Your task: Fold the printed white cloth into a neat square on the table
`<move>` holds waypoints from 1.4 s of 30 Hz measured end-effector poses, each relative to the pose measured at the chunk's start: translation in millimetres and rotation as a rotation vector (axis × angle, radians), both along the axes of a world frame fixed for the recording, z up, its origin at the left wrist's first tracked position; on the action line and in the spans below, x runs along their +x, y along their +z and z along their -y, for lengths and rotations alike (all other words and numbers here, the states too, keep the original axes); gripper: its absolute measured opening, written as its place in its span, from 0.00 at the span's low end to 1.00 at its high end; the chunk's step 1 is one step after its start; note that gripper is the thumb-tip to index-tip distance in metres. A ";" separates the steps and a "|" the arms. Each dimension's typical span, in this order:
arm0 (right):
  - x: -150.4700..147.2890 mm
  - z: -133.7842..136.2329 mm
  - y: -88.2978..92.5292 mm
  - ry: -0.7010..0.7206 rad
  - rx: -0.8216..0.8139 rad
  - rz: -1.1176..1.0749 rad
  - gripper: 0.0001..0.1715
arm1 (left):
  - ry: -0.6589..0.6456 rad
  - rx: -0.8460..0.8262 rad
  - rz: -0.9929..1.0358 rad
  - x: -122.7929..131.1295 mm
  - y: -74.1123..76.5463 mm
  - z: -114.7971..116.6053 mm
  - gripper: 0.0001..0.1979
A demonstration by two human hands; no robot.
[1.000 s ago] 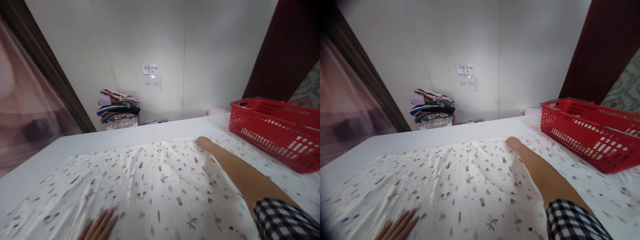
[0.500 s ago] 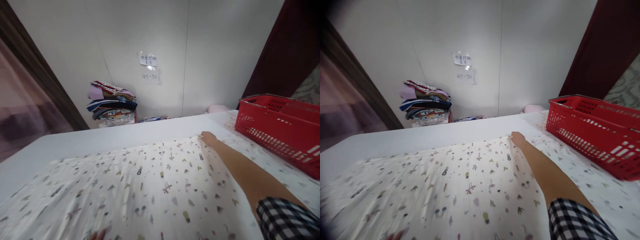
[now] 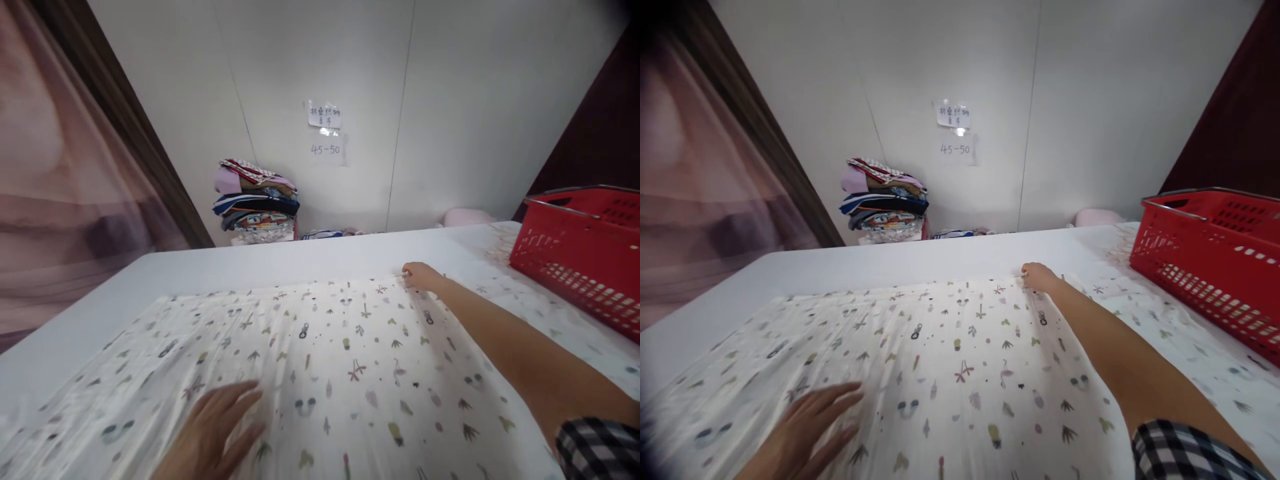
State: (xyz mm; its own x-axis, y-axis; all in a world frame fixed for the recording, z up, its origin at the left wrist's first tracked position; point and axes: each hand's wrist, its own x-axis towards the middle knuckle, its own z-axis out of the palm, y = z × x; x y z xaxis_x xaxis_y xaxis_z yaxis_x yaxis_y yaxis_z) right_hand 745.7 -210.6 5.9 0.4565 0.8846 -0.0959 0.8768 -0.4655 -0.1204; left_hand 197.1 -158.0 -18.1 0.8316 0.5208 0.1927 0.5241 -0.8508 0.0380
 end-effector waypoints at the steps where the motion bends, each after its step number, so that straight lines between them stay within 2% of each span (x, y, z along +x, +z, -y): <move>1: -1.5 -0.5 0.0 0.007 0.003 0.000 0.16 | -0.010 -0.010 0.014 20.7 11.3 -10.1 0.20; 2: -2.5 -0.8 -0.2 0.011 0.005 -0.002 0.14 | -0.025 -0.021 0.034 44.1 20.0 -20.7 0.20; 4: -3.0 -1.2 -1.3 0.015 0.013 -0.012 0.11 | -0.090 -0.033 0.078 95.7 28.2 -42.8 0.20; 8: -1.4 -1.4 -1.3 0.008 0.044 -0.026 0.09 | -0.115 -0.082 0.108 193.9 18.6 -84.9 0.17; 10: -1.1 -1.9 0.0 -0.022 0.063 -0.022 0.10 | -0.059 -0.115 0.087 230.2 12.0 -99.9 0.17; 13: -2.6 -5.0 0.7 -0.083 0.091 -0.005 0.12 | 0.003 -0.137 0.012 263.7 9.5 -112.2 0.16; 18: -8.5 -14.4 -7.4 -0.145 0.075 0.023 0.12 | 0.082 -0.153 -0.010 282.3 15.7 -121.3 0.12; 25: -7.6 -23.2 -11.9 -0.120 -0.016 0.025 0.12 | 0.224 -0.220 -0.015 290.9 13.0 -124.7 0.11; 30: -0.7 -25.6 -7.4 -0.093 -0.046 0.004 0.09 | 0.197 -0.255 -0.036 292.6 16.4 -124.5 0.09; 35: 4.0 -21.9 -6.3 -0.076 0.024 -0.042 0.10 | 0.154 -0.278 -0.052 288.4 17.7 -131.6 0.10; 42: 4.1 -15.4 0.5 -0.105 0.115 -0.145 0.11 | 0.157 -0.320 -0.102 290.1 17.9 -136.8 0.08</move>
